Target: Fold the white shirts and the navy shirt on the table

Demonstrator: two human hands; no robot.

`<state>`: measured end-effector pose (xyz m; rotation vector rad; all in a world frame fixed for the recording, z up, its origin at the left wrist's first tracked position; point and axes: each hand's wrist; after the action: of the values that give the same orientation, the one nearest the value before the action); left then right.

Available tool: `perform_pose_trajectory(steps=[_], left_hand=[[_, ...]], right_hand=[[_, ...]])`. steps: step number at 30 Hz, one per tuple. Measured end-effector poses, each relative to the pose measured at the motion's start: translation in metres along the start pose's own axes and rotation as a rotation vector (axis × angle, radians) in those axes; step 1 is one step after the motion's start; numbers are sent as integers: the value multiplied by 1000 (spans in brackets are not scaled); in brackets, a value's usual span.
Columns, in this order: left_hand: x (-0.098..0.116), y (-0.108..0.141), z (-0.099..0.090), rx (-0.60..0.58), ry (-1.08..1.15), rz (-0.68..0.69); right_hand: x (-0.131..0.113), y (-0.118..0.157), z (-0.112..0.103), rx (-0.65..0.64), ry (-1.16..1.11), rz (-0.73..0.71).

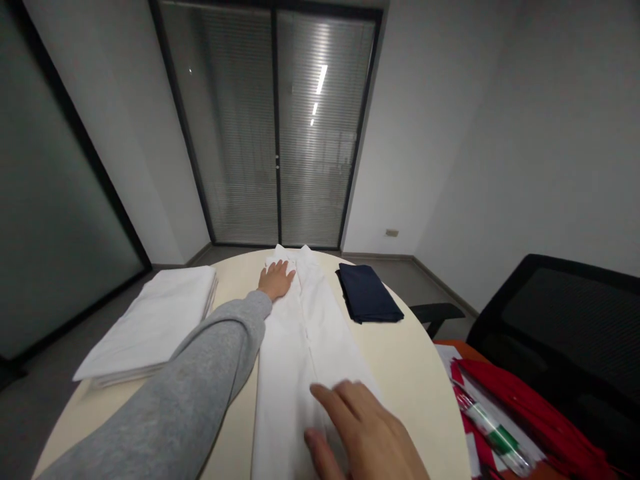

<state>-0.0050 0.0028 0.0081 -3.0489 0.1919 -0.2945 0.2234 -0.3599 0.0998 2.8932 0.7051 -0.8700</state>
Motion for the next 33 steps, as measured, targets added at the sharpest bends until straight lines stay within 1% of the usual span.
perform_pose_trajectory(steps=[1, 2, 3, 4, 6, 8, 10, 12, 16, 19, 21, 24, 25, 26, 27, 29, 30, 31, 33], left_hand=[[3, 6, 3, 7, 23, -50], [6, 12, 5, 8, 53, -99], [8, 18, 7, 5, 85, -141], [9, 23, 9, 0, 115, -173], [8, 31, 12, -8, 157, -195], [5, 36, 14, -7, 162, -172], [2, 38, 14, -13, 146, -144], [1, 39, 14, -25, 121, -127], [2, 40, 13, -83, 87, -116], [0, 47, 9, -112, 45, -73], [-2, 55, 5, -133, 24, -32], [-4, 69, -4, -165, 1, 6], [-4, 74, -7, -173, -8, 10], [-4, 78, -9, -181, -17, 15], [-4, 81, -12, -191, -24, 19], [-2, 84, -16, -210, -35, 27], [-1, 85, -17, -215, -38, 29], [0, 86, -17, -218, -40, 26], [2, 87, -17, -217, -39, 6]], right_hand=[[0, -20, -4, 11, 90, -57], [2, -41, -4, 8, 158, -143], [4, -61, -1, -13, 210, -211], [9, -79, 5, -43, 256, -232], [22, -106, 22, -106, 312, -166], [37, -119, 38, -156, 315, -121], [45, -120, 48, -152, 304, -111], [45, -116, 55, -120, 299, -97], [25, -106, 65, -119, 298, -62], [3, -97, 74, -187, 250, -85], [-11, -92, 75, -269, 201, -89], [-23, -97, 64, -403, 188, -117], [-23, -104, 57, -408, 209, -129], [-21, -112, 49, -363, 243, -132], [-15, -121, 41, -283, 284, -132], [5, -143, 30, -58, 364, -117], [17, -153, 27, -2, 389, -122], [29, -163, 27, 10, 400, -120], [52, -177, 33, -22, 386, -62]])
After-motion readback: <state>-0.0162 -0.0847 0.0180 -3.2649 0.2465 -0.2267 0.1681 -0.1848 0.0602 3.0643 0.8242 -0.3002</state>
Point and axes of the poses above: each hand's wrist, its own y-axis away from the middle knuckle, its own z-axis out of the palm, x = y × z, and after that the axes turned 5 degrees about -x, right-handed
